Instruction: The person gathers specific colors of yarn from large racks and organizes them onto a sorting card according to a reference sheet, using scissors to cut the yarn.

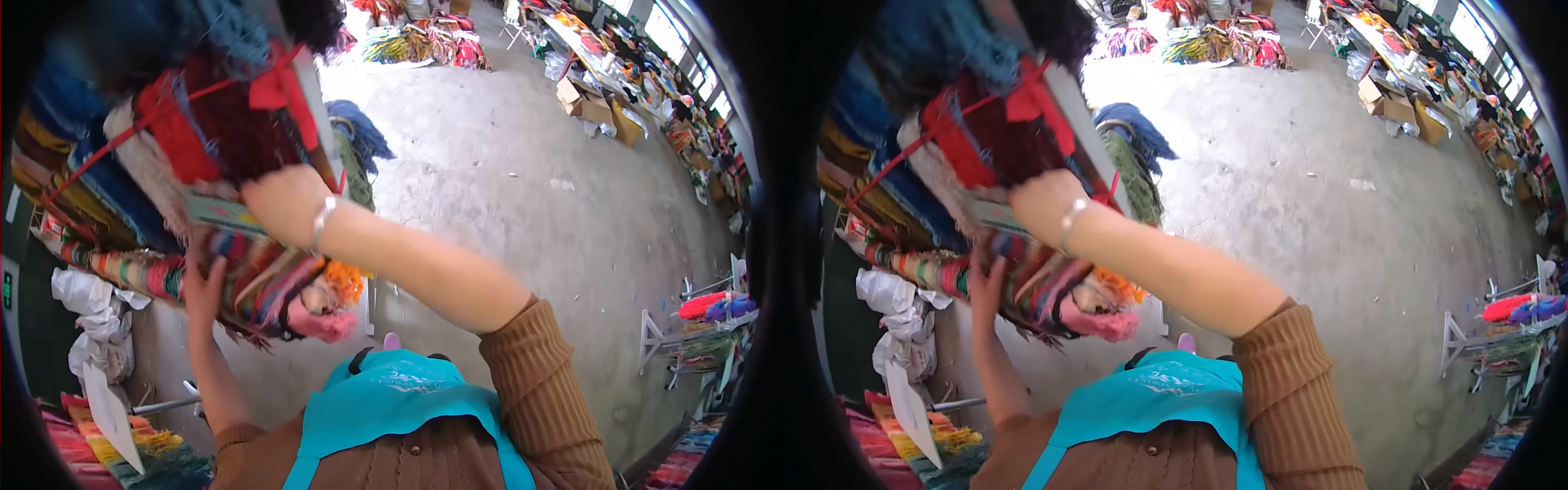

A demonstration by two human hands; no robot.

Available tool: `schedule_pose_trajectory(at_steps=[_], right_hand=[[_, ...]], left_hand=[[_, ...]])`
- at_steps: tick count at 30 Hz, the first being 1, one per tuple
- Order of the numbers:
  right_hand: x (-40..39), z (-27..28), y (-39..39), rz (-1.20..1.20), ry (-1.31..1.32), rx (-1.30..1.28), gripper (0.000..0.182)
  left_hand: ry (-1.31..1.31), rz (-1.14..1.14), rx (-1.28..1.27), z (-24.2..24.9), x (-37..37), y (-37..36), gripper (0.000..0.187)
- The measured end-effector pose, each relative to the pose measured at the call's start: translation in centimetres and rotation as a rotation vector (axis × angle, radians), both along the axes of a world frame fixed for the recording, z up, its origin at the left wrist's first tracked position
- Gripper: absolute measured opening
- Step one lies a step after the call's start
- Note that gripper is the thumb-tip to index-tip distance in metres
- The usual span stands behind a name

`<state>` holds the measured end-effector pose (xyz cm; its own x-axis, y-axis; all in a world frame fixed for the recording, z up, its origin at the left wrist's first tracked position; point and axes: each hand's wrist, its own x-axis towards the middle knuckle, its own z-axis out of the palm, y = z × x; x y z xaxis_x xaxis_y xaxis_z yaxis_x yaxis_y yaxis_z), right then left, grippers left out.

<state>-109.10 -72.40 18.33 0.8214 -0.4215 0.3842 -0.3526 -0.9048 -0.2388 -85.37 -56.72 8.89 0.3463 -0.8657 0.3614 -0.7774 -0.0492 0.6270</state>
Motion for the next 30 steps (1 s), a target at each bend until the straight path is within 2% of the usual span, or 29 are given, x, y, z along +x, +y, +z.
schedule_pose_trajectory(at_steps=[1,3,6,8,11,13,14,16,17,19,20,22,23,24,26,27,29,30], right_hand=[[-1.0,-2.3,-0.2,-0.076,0.024,-0.083,0.019],[-4.1,-4.6,-0.1,-0.050,0.001,-0.240,0.033],[-8.2,-6.2,-1.7,0.139,-0.178,-0.137,0.033],[-11.0,-7.0,-3.9,0.171,-0.210,-0.036,0.028],[-14.7,-9.5,-9.4,0.153,-0.276,0.030,0.024],[-17.2,-11.0,-13.4,0.185,-0.345,0.170,0.024],[-18.5,-12.0,-15.5,0.195,-0.354,0.239,0.024],[-20.7,-13.8,-19.3,0.151,-0.280,0.352,0.014],[-21.8,-14.3,-21.0,0.132,-0.248,0.393,0.012],[-23.4,-15.2,-24.6,0.196,-0.194,0.443,0.010],[-23.9,-15.3,-26.5,0.210,-0.173,0.500,0.011],[-24.0,-15.5,-30.3,0.239,-0.138,0.572,0.011],[-23.6,-15.8,-32.0,0.274,-0.131,0.576,0.011],[-23.1,-16.2,-33.6,0.272,-0.115,0.582,0.011],[-21.7,-16.8,-36.7,0.298,-0.085,0.590,0.011],[-20.6,-17.1,-38.0,0.318,-0.082,0.626,0.011],[-17.7,-18.2,-40.4,0.370,-0.102,0.669,0.011],[-16.1,-18.5,-41.6,0.397,-0.088,0.686,0.011]], left_hand=[[-0.031,0.121,0.088,-0.9,-1.2,-0.5,0.062],[-0.187,0.133,0.118,-0.8,-2.4,-1.3,0.062],[-0.255,0.182,0.114,-1.1,-1.5,-1.8,0.049],[-0.325,0.261,0.096,-0.8,-1.6,-2.4,0.040],[-0.424,0.418,0.137,3.7,-6.7,-4.3,0.031],[-0.123,0.467,-0.183,4.4,-10.1,-4.5,0.023],[-0.074,0.341,-0.433,4.4,-12.2,-5.5,0.016],[-0.144,0.549,-0.858,4.5,-17.9,-10.1,0.025],[0.002,0.512,-1.018,5.8,-21.6,-13.6,0.040],[-0.113,0.464,-0.977,6.1,-24.7,-17.9,0.060],[-0.158,0.562,-1.023,5.9,-25.3,-20.0,0.071],[-0.396,0.915,-0.528,7.3,-26.9,-22.0,0.078],[-0.398,0.788,-0.563,6.1,-25.4,-21.3,0.087],[-0.409,0.821,-0.557,5.5,-25.4,-22.7,0.087],[-0.565,0.948,-0.729,4.2,-25.0,-25.4,0.085],[-0.589,1.091,-0.717,3.2,-24.5,-25.0,0.091],[-0.504,1.118,-0.822,2.4,-23.9,-25.5,0.087],[-0.562,1.150,-0.811,2.6,-23.8,-25.4,0.083]])
